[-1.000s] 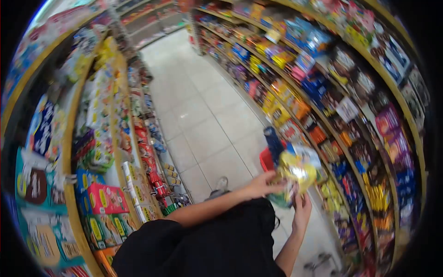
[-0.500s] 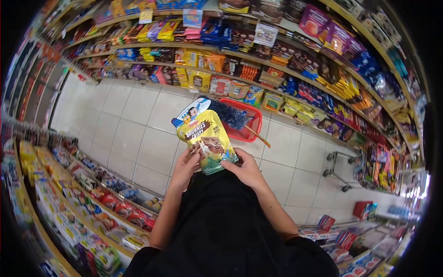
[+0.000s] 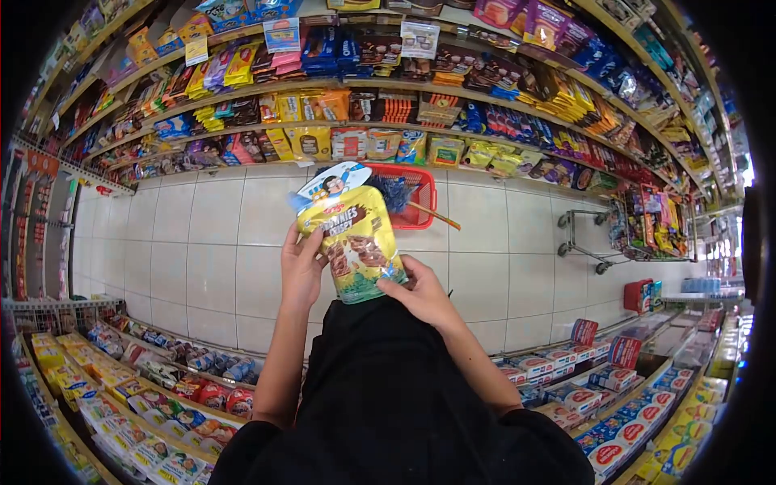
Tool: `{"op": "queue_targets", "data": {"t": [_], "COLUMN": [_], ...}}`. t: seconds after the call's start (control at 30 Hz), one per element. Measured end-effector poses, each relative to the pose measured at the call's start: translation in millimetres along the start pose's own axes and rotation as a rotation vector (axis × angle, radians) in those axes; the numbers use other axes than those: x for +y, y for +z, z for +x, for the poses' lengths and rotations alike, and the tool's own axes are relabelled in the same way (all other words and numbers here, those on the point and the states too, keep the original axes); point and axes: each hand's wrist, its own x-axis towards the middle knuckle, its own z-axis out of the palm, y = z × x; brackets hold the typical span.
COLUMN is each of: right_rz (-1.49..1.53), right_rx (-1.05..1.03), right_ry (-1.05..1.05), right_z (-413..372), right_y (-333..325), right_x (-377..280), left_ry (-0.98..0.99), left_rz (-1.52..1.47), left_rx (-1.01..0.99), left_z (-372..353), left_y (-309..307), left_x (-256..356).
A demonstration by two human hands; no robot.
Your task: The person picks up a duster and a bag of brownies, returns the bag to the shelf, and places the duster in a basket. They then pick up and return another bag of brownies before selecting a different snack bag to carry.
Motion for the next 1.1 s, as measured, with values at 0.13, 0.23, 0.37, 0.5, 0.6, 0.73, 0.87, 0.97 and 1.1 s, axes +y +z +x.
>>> {"op": "queue_targets", "data": {"t": [0.13, 0.23, 0.37, 0.5, 0.6, 0.73, 0.87, 0.97, 1.1], "right_rz": [-0.110, -0.200, -0.179, -0.227, -0.202, -0.018, 0.007, -0.149, -0.040], "right_rx": [-0.037, -0.028, -0.040, -0.045, 0.003, 0.128, 0.019, 0.043, 0.150], "right_ry": [0.009, 0.012, 0.004, 0.032, -0.045, -0.045, 0.011, 0.035, 0.043], "right_z": [5, 8, 10, 12, 12, 7, -7, -22, -28], "right_y": [5, 10, 18, 11, 4, 0, -4, -8, -14], "right_x": [-5, -9, -3, 1, -2, 4, 6, 8, 11], "left_ry": [0.046, 0.062, 0.125, 0.053, 0.031, -0.170, -0.270, -0.179, -0.075], "left_rz": [-0.081, -0.103, -0.087, -0.075, -0.058, -0.062, 0.094, 0.022, -0.100], "left_rx": [0.065, 0.067, 0.043, 0.007, -0.003, -0.149, -0.363, -0.223, 0.021], "left_z": [-6, -12, -12, -13, -14, -12, -1, 1, 1], "left_y": [-7, -11, -15, -22, -14, -11, -34, -56, -88], "left_x": [1, 3, 4, 8, 6, -6, -31, -22, 5]}}
